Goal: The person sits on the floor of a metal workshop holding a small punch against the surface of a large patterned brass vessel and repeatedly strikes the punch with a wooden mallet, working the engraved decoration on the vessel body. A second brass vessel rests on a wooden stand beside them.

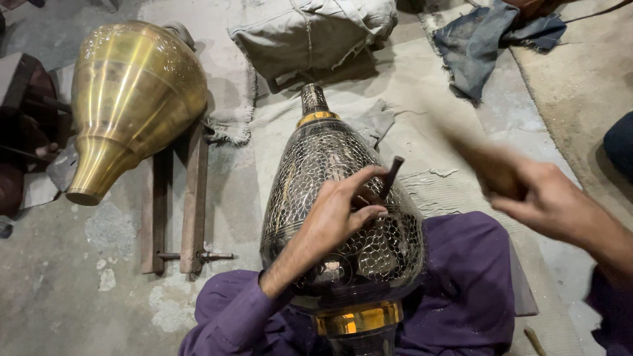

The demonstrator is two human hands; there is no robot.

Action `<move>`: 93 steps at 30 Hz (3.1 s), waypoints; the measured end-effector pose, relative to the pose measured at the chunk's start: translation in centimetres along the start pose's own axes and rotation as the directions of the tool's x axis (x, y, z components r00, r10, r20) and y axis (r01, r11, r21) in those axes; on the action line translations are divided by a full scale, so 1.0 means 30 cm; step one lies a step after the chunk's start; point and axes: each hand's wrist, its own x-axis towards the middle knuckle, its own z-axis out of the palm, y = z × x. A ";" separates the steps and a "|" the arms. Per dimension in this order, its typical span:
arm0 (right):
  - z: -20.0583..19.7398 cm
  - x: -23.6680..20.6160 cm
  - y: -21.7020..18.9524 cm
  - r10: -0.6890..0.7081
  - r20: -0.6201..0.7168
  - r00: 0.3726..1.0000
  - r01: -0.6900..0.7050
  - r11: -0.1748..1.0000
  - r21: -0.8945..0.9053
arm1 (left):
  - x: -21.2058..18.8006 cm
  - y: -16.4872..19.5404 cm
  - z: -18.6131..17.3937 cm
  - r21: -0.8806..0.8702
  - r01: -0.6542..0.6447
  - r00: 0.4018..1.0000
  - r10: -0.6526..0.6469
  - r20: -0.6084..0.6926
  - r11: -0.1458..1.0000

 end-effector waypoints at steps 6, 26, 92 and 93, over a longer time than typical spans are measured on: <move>0.016 -0.058 0.026 -0.062 0.034 0.998 0.068 0.959 -0.275 | 0.021 -0.005 -0.011 0.019 -0.156 0.986 0.155 0.062 0.987; 0.381 -0.303 0.279 0.074 -0.236 0.969 -0.021 0.975 0.223 | 0.159 -0.045 -0.036 -0.109 -0.247 0.864 0.269 0.426 0.963; -0.032 -0.009 0.045 0.006 -0.103 0.995 -0.010 0.999 -0.042 | -0.001 0.019 -0.020 0.059 -0.063 0.998 0.061 0.034 0.996; -0.024 -0.001 0.049 -0.027 -0.033 0.999 0.017 0.968 -0.250 | -0.007 0.022 -0.020 0.056 -0.011 0.999 0.009 0.038 0.998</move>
